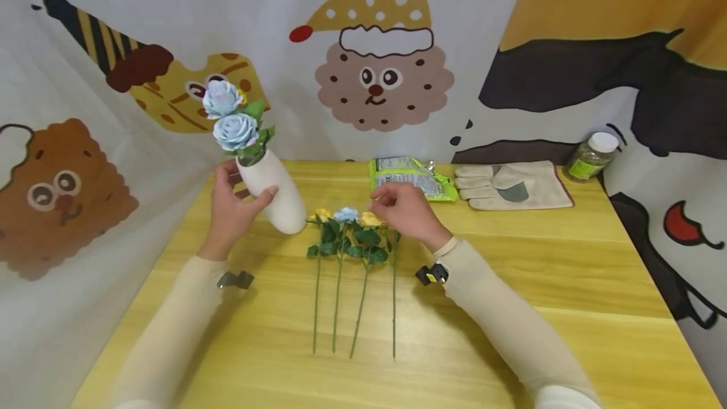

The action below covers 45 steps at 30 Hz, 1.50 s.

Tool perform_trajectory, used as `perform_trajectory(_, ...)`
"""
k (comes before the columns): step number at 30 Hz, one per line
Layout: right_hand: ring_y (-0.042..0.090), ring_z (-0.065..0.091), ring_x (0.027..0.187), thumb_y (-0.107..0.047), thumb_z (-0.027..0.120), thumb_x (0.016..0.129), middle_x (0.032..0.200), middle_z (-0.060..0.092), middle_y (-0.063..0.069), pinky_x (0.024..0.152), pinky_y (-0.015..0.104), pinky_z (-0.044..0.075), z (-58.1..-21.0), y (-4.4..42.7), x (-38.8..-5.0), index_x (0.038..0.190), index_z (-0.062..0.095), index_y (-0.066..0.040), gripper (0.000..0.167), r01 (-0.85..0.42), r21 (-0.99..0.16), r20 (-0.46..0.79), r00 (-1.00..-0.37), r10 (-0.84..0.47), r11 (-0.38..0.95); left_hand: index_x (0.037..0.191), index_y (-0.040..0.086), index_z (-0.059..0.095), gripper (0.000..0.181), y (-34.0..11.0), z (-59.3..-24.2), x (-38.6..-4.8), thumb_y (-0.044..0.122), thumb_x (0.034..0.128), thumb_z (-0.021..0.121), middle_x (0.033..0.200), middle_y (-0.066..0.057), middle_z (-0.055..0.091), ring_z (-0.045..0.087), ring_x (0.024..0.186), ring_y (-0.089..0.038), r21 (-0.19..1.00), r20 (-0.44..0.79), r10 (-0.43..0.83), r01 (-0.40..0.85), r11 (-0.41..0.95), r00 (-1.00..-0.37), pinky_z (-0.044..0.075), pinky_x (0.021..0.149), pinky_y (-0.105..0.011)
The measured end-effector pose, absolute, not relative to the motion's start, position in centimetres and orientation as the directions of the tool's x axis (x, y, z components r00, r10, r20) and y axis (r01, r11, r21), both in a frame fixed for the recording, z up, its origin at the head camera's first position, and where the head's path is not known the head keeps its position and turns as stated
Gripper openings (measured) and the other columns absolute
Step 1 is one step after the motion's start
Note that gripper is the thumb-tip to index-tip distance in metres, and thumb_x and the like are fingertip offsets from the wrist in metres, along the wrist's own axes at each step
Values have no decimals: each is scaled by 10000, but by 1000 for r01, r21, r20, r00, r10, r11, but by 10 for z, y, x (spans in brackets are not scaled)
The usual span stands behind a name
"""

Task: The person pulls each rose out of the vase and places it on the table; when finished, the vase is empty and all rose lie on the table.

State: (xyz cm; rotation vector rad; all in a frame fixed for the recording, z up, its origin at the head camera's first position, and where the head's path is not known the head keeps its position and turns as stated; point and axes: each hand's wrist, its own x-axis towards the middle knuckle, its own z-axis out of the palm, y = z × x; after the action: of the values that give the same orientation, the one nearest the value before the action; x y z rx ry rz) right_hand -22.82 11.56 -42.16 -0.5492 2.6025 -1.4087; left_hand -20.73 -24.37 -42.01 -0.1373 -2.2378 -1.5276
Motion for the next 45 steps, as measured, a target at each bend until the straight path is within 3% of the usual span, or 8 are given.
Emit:
perform_trajectory(6, 190, 706, 907, -320, 727, 1007, 1003, 771, 27, 829, 401, 554, -405, 94, -233, 1161, 767, -160, 226, -304, -836, 125, -916, -381, 456, 1468, 27, 408, 795, -243, -422, -208, 156, 835, 872, 1424, -164, 517, 543, 1258, -299, 862, 396, -165, 303, 408, -903, 516, 1002, -553)
perform_trajectory(19, 175, 683, 890, -265, 740, 1000, 965, 764, 4, 741, 363, 539, -369, 36, -240, 1109, 784, -162, 156, -407, -858, 273, -878, -393, 314, 1434, 35, 424, 786, -244, -419, -210, 219, 833, 895, 1388, -151, 525, 550, 1233, -278, 862, 399, -159, 310, 401, -903, 514, 1002, -558)
perform_trajectory(31, 149, 694, 938, -236, 729, 1010, 1060, 789, 15, 816, 323, 577, -339, -14, -239, 1164, 784, -122, 199, -465, -851, 344, -845, -409, 245, 1430, 32, 419, 779, -244, -420, -208, 226, 841, 891, 1380, -146, 528, 558, 1232, -277, 860, 394, -155, 304, 411, -906, 528, 1006, -539)
perform_trajectory(45, 133, 653, 798, -250, 750, 987, 1003, 788, -8, 693, 264, 543, -329, -60, -229, 1100, 818, -121, 184, -553, -798, 400, -782, -478, 237, 1413, 18, 430, 741, -242, -417, -209, 119, 825, 870, 1365, -159, 521, 562, 1214, -279, 864, 396, -172, 303, 402, -902, 533, 992, -533)
